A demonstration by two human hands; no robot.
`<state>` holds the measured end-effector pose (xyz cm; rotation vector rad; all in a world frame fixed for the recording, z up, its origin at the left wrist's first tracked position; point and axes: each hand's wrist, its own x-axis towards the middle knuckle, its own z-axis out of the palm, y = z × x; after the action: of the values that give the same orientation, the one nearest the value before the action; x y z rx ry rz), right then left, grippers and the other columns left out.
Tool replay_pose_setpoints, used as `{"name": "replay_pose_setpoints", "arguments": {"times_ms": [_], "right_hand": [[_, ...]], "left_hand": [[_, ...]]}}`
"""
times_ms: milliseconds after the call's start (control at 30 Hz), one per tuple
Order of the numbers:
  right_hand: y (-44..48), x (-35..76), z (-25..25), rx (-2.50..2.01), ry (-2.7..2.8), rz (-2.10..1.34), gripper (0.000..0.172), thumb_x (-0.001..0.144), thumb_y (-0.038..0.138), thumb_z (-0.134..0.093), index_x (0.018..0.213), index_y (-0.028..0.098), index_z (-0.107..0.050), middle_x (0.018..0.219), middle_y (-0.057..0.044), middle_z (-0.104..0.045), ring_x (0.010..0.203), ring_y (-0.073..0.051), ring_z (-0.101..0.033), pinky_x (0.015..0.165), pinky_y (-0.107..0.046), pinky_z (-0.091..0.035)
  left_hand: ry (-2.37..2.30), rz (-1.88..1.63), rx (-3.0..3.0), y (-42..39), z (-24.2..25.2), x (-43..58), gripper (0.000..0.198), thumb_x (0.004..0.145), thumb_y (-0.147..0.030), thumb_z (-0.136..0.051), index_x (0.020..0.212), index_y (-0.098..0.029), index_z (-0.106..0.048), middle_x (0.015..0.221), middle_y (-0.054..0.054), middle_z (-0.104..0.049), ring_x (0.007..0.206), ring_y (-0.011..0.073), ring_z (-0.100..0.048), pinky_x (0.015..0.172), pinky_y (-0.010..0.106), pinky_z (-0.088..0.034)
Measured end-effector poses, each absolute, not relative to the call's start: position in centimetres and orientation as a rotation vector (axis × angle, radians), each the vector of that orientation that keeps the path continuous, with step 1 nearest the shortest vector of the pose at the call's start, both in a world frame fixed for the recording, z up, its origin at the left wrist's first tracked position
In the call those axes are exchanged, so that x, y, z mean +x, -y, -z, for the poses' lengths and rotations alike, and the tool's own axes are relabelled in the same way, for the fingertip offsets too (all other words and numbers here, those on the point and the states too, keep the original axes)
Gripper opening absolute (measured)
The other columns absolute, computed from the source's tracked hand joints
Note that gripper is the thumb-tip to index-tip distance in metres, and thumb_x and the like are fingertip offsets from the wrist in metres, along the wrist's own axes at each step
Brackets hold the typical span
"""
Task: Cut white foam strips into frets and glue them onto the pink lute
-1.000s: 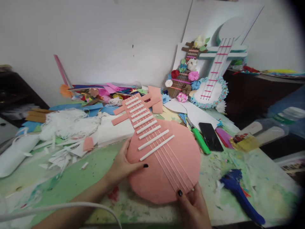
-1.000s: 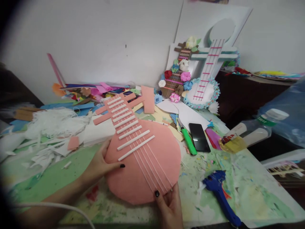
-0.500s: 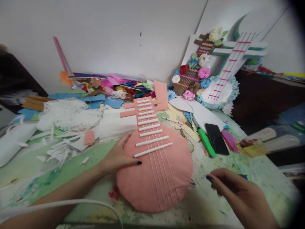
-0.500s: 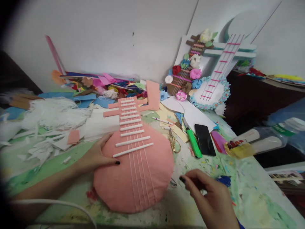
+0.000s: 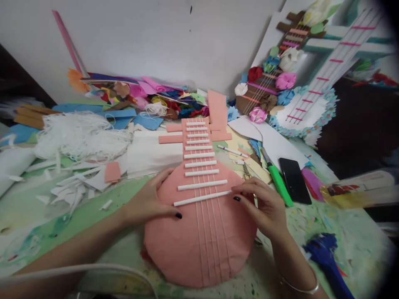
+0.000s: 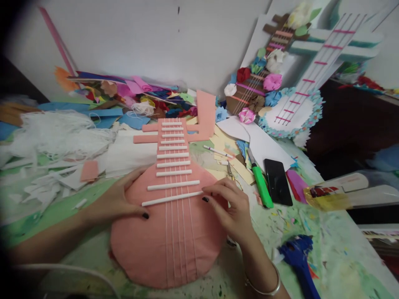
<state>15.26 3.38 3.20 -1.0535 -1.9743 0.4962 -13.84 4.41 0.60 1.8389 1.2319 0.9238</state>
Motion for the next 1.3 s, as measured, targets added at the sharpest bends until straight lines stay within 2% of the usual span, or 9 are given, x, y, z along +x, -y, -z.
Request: {"name": "replay_pose_setpoints", "arguments": {"times_ms": [200, 467, 933, 1300], "right_hand": [[-3.5, 15.1, -2.9, -1.077, 2.001, -0.481, 0.017, 0.082, 0.015, -0.058, 0.094, 0.022, -0.067, 0.081, -0.005, -0.064, 0.076, -0.016, -0.059, 0.065, -0.030, -0.046], [-3.4, 14.9, -2.9, -1.077, 2.005, -0.441, 0.018, 0.080, 0.011, -0.058, 0.092, 0.022, -0.067, 0.080, -0.003, -0.064, 0.076, -0.016, -0.059, 0.065, -0.030, -0.046], [-3.4, 14.7, -2.7, -1.114, 2.053, -0.344, 0.014, 0.081, 0.011, -0.058, 0.086, 0.021, -0.065, 0.080, -0.002, -0.063, 0.076, -0.015, -0.058, 0.068, -0.031, -0.045], [-3.3, 14.7, -2.6, -1.133, 2.091, -0.326, 0.012, 0.083, 0.010, -0.053, 0.083, 0.020, -0.060, 0.079, -0.003, -0.061, 0.078, -0.016, -0.056, 0.071, -0.033, -0.042]], "left_hand": [[-1.229, -0.886, 1.788, -4.4, -0.9, -13.7, 0.085, 0.050, -0.026, -0.080, 0.128, -0.027, -0.047, 0.130, 0.007, -0.053, 0.117, 0.0312, -0.051, 0.096, 0.044, -0.046], [-1.261, -0.769, 1.686, -4.3, -2.1, -13.4, 0.085, 0.052, -0.025, -0.077, 0.130, -0.026, -0.043, 0.137, 0.004, -0.046, 0.126, 0.0320, -0.041, 0.104, 0.045, -0.037], [-1.260, -0.772, 1.682, -4.4, -1.6, -13.5, 0.083, 0.053, -0.024, -0.075, 0.130, -0.025, -0.044, 0.135, 0.005, -0.049, 0.123, 0.0326, -0.044, 0.101, 0.045, -0.041], [-1.261, -0.771, 1.715, -4.5, -1.3, -13.6, 0.083, 0.054, -0.025, -0.074, 0.131, -0.026, -0.043, 0.134, 0.006, -0.049, 0.124, 0.0336, -0.042, 0.104, 0.049, -0.037]]}}
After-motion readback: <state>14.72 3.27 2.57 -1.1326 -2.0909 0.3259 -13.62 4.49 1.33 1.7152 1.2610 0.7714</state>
